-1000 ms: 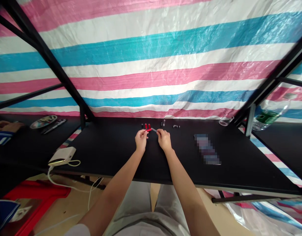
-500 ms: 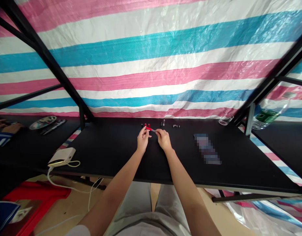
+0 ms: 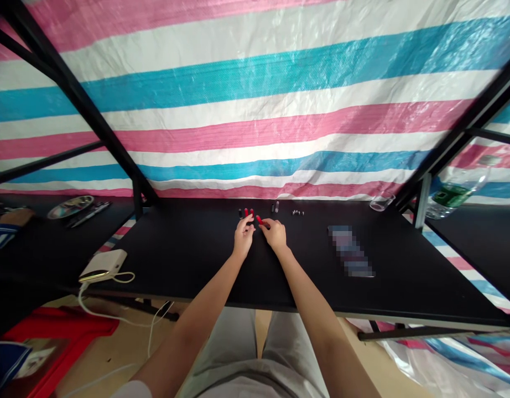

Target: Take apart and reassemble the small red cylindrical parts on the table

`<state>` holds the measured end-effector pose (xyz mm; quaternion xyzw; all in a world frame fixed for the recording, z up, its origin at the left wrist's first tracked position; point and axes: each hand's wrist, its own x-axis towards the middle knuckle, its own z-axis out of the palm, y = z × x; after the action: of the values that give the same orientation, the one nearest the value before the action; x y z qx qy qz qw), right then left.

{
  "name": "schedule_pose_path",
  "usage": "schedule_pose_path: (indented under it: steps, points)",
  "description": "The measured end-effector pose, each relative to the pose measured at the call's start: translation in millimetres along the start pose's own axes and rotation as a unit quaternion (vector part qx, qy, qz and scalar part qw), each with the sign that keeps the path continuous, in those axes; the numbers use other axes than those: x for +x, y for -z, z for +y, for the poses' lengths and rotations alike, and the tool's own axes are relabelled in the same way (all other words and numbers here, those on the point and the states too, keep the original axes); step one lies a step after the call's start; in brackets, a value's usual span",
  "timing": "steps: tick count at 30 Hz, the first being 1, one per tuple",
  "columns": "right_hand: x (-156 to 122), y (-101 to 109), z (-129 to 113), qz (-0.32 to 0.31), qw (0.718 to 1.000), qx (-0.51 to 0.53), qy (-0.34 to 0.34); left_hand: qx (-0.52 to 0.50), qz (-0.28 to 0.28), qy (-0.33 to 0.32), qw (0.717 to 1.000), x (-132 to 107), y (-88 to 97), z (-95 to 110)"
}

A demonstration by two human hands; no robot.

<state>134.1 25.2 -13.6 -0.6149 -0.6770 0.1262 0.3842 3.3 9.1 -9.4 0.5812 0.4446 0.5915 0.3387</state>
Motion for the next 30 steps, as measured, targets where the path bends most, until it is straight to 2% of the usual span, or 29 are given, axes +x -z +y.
schedule_pose_path:
  steps: [3, 6, 18, 22, 26, 30]
  points:
    - [9.4, -6.5, -3.0, 0.004, 0.999, 0.001, -0.045, -0.010, 0.065, 0.033, 0.997, 2.5, 1.2, -3.0]
    - [18.3, -11.8, -7.6, -0.008, 0.997, -0.017, -0.075, -0.028, 0.101, 0.074, 0.992, 5.2, 2.8, -4.9]
    - [38.5, -25.2, -18.4, -0.037, 0.989, -0.104, -0.098, -0.048, 0.116, 0.110, 0.986, 6.9, 2.8, -3.8]
    - [43.2, -14.2, -21.4, -0.083, 0.983, -0.133, -0.091, -0.046, 0.115, 0.107, 0.986, 7.2, 2.8, -4.2]
    - [54.5, 12.2, -18.9, -0.142, 0.973, -0.140, -0.113, -0.047, 0.117, 0.122, 0.984, 6.8, 2.9, -1.2]
    - [65.9, 32.2, -6.3, -0.081, 0.971, -0.132, -0.184, -0.051, 0.115, 0.123, 0.984, 6.0, 3.1, 1.6]
